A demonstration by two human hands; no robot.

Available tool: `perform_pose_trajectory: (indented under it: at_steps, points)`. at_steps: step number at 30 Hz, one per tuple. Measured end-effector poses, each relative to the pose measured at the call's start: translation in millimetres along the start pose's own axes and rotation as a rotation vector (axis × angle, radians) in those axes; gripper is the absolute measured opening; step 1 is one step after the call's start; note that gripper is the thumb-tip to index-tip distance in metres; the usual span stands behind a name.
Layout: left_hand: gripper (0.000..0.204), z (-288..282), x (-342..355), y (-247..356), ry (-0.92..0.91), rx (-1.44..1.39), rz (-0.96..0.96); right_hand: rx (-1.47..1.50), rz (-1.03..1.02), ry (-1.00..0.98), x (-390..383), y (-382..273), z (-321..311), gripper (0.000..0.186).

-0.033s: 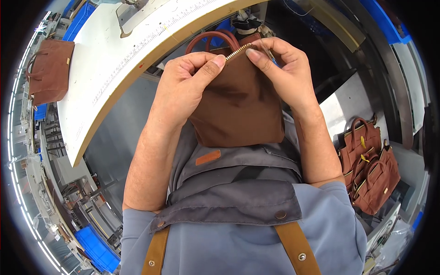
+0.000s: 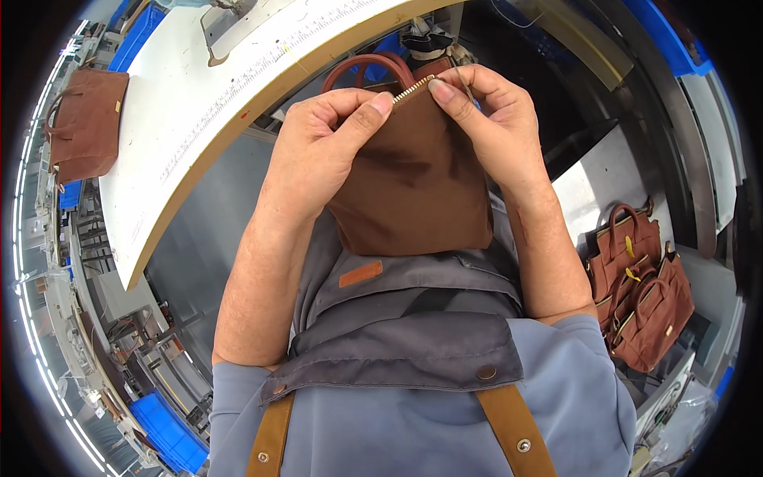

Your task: The recorder is assembling and sewing the zipper and lining of a brown leather bag at a workstation.

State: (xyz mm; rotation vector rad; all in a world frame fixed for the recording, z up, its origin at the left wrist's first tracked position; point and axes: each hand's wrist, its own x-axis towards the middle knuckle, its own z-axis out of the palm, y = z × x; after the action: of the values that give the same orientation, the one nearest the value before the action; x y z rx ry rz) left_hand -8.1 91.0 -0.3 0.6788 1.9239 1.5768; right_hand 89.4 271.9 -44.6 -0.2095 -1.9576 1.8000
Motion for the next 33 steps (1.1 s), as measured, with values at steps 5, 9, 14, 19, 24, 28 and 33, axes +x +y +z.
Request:
perform_pose_trajectory:
  at_steps: [5,9,14,19,24,28,33]
  points:
    - [0.025,0.3,5.4,5.8,0.008,0.149,0.005,0.101,0.031,-0.012,-0.8,-4.9,5.6,0.019]
    - [0.025,-0.5,5.5,2.1,0.041,0.103,-0.029,-0.031,-0.160,0.163,-3.3,-5.3,16.1,0.020]
    - [0.025,-2.2,3.8,-1.1,0.046,0.049,-0.009,-0.649,-0.558,0.084,-9.2,-19.8,3.2,0.026]
    - [0.025,0.3,2.4,0.9,0.045,0.060,-0.017,-0.724,-0.642,0.088,-7.9,-15.3,5.7,0.028]
    - [0.025,0.5,0.6,2.2,0.051,0.069,-0.022,-0.733,-0.653,0.104,-7.1,-15.7,5.7,0.026]
    - [0.026,2.3,0.4,1.8,0.071,0.048,-0.022,-0.759,-0.672,0.117,-6.2,-15.6,5.9,0.025]
    - [0.026,2.4,0.3,1.0,0.063,0.059,-0.011,-0.784,-0.685,0.132,-5.2,-13.9,6.7,0.024]
